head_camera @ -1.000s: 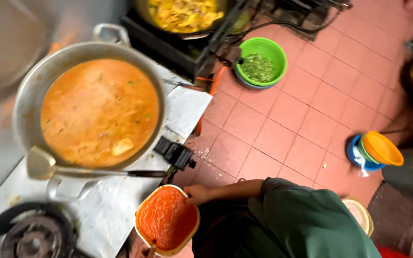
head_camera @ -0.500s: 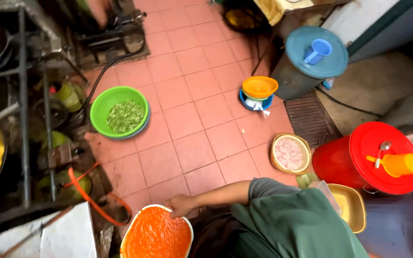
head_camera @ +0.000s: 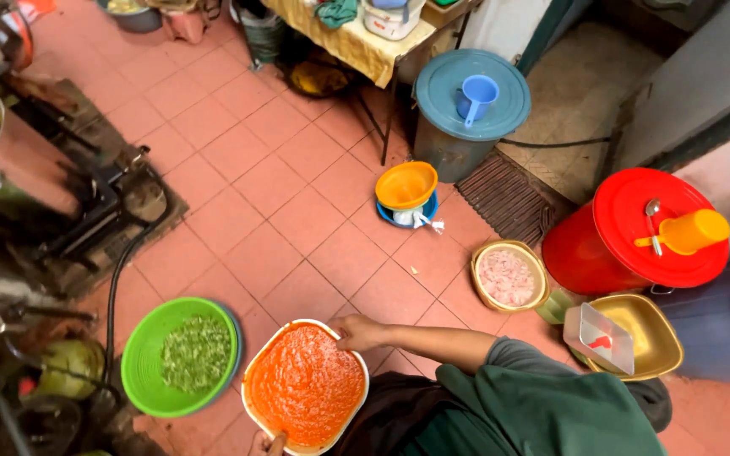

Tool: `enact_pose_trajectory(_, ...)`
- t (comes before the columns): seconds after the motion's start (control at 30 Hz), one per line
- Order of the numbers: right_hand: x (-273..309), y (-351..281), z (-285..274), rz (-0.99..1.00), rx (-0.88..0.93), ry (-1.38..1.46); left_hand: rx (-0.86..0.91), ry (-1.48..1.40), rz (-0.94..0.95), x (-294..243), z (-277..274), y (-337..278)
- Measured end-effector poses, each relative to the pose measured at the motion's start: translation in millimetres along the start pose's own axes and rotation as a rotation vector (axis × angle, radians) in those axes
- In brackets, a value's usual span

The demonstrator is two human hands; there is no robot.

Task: Stirring a large pot of curry and cutting ingredients on a wooden board to add to the mixture.

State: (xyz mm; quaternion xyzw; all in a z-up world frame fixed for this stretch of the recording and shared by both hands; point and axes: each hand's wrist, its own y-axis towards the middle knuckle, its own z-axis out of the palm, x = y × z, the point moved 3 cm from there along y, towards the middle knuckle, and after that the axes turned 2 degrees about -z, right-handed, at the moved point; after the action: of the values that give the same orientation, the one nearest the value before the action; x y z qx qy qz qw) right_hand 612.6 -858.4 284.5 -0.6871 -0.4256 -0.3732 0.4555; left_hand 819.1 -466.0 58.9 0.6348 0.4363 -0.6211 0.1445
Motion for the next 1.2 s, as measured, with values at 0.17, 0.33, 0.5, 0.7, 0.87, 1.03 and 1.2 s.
enact_pose_trajectory(0.17,-20.5,71.3,-105.2,0.044,-0.226,0.110,0.056,-0.048,-0.277,-197.5,71.1,103.6)
enact_pose_trajectory(0.33,-38.9,144.7,-215.0,0.003,-0.417,0.233,0.225,-0.049,-0.184,-304.4,130.5,239.8)
enact_pose_trajectory(0.5,-67.7,224.0,-317.2,0.011,-0.480,0.364,0.271,-0.059,-0.237,-360.9,187.4,364.2)
enact_pose_trajectory(0.7,-69.7,309.2,-450.8,0.101,-0.474,0.222,0.308,-0.168,-0.396,-488.7,272.1,464.2)
enact_pose_trajectory(0.87,-89.4,390.7,-541.1,0.108,-0.539,0.264,0.292,-0.129,-0.366,-519.2,311.8,594.4)
enact_pose_trajectory(1.03,-99.2,479.1,-619.2,0.170,-0.609,0.345,0.375,-0.103,-0.333,-543.8,337.3,743.6)
enact_pose_trajectory(1.2,-96.2,551.5,-693.3,0.203,-0.709,0.499,0.366,0.053,-0.353,-619.7,371.2,853.7)
